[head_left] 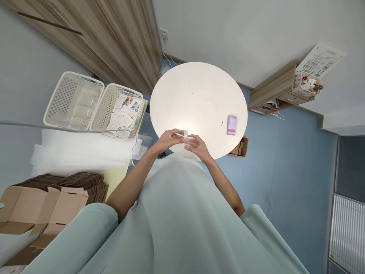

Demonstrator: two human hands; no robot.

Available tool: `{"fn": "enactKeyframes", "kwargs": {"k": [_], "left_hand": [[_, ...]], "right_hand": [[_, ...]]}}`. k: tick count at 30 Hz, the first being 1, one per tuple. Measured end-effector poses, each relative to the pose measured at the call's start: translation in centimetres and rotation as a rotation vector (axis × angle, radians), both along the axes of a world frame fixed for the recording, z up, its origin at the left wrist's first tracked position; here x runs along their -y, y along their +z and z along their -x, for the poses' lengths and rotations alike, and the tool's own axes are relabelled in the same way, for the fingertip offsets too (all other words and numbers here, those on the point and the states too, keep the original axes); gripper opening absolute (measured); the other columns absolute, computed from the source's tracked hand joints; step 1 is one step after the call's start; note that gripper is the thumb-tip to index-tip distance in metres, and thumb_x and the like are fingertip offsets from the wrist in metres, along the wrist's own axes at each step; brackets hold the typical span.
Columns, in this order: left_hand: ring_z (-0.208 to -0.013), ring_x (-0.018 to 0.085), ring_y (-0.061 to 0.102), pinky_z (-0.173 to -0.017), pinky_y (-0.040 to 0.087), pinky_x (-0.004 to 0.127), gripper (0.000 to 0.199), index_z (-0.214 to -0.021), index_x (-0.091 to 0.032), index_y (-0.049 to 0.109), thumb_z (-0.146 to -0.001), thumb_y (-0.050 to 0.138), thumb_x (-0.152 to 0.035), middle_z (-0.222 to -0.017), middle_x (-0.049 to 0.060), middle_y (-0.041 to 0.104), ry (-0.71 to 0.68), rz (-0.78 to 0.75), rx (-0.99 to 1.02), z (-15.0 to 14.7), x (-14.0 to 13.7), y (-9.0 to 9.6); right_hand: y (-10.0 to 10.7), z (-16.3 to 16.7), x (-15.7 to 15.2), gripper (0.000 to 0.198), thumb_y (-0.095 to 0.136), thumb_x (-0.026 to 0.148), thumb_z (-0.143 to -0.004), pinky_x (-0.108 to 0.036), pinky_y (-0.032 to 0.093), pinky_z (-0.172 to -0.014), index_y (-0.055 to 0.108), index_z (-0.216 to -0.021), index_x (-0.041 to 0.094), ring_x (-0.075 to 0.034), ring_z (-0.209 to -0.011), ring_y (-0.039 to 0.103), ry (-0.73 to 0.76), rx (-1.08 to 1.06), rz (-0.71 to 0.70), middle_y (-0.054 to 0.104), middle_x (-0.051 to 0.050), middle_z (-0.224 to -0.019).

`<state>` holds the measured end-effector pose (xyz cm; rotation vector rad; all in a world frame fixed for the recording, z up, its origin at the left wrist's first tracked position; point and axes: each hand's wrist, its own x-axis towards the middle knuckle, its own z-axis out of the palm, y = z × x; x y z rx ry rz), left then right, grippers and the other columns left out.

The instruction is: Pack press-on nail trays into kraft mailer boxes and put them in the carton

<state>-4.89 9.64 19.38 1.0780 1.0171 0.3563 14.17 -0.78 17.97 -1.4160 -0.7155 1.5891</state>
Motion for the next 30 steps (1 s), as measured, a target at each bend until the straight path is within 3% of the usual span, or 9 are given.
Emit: {"fn": "enactKeyframes", "kwargs": {"k": [10, 16, 21, 24, 30], "left_hand": [[-0.116, 0.036, 0.075, -0.105, 0.058, 0.048, 0.069, -0.119, -0.023, 0.085, -0.06, 0.103, -0.052, -0.121, 0.013, 0.082, -0.046, 0.054, 0.072, 1.3, 0.0, -1.9], [-0.128, 0.037, 0.071, -0.111, 0.055, 0.047, 0.075, -0.129, -0.022, 0.081, -0.067, 0.098, -0.06, -0.128, 0.015, 0.08, 0.027, 0.077, 0.135, 1.6, 1.0, -1.4], [-0.139, 0.038, 0.063, -0.116, 0.052, 0.048, 0.074, -0.131, -0.023, 0.081, -0.069, 0.096, -0.061, -0.136, 0.014, 0.077, 0.093, 0.049, 0.191, 1.8, 1.8, -1.0], [-0.141, 0.037, 0.061, -0.118, 0.051, 0.048, 0.074, -0.133, -0.024, 0.081, -0.07, 0.095, -0.06, -0.14, 0.015, 0.075, 0.103, 0.062, 0.235, 2.0, 2.0, -0.9], [-0.141, 0.038, 0.062, -0.113, 0.055, 0.05, 0.085, -0.147, -0.028, 0.072, -0.07, 0.096, -0.055, -0.151, 0.016, 0.068, -0.004, 0.098, 0.212, 2.8, 2.1, -0.8]], "right_hand": [[0.3, 0.0, 1.1, 0.069, 0.099, 0.054, -0.069, -0.047, 0.061, -0.109, 0.07, -0.127, 0.031, -0.028, -0.12, 0.077, -0.015, -0.042, 0.015, 0.081, -0.005, -0.125], [0.8, 0.1, 0.5, 0.057, 0.09, 0.069, -0.078, -0.051, 0.054, -0.122, 0.077, -0.114, 0.027, -0.029, -0.126, 0.076, -0.069, -0.041, -0.014, 0.082, -0.006, -0.125], [0.3, 0.8, -0.3, 0.064, 0.083, 0.081, -0.078, -0.051, 0.056, -0.12, 0.076, -0.102, 0.023, -0.03, -0.117, 0.08, -0.159, -0.063, 0.006, 0.082, -0.01, -0.125], [-0.5, 1.5, -0.5, 0.064, 0.085, 0.081, -0.076, -0.051, 0.057, -0.118, 0.074, -0.099, 0.023, -0.031, -0.113, 0.082, -0.21, -0.062, 0.011, 0.083, -0.01, -0.118], [-1.8, 1.6, -0.3, 0.066, 0.076, 0.087, -0.08, -0.05, 0.065, -0.104, 0.066, -0.097, 0.024, -0.028, -0.095, 0.083, -0.222, 0.065, 0.062, 0.081, -0.006, -0.091]]}}
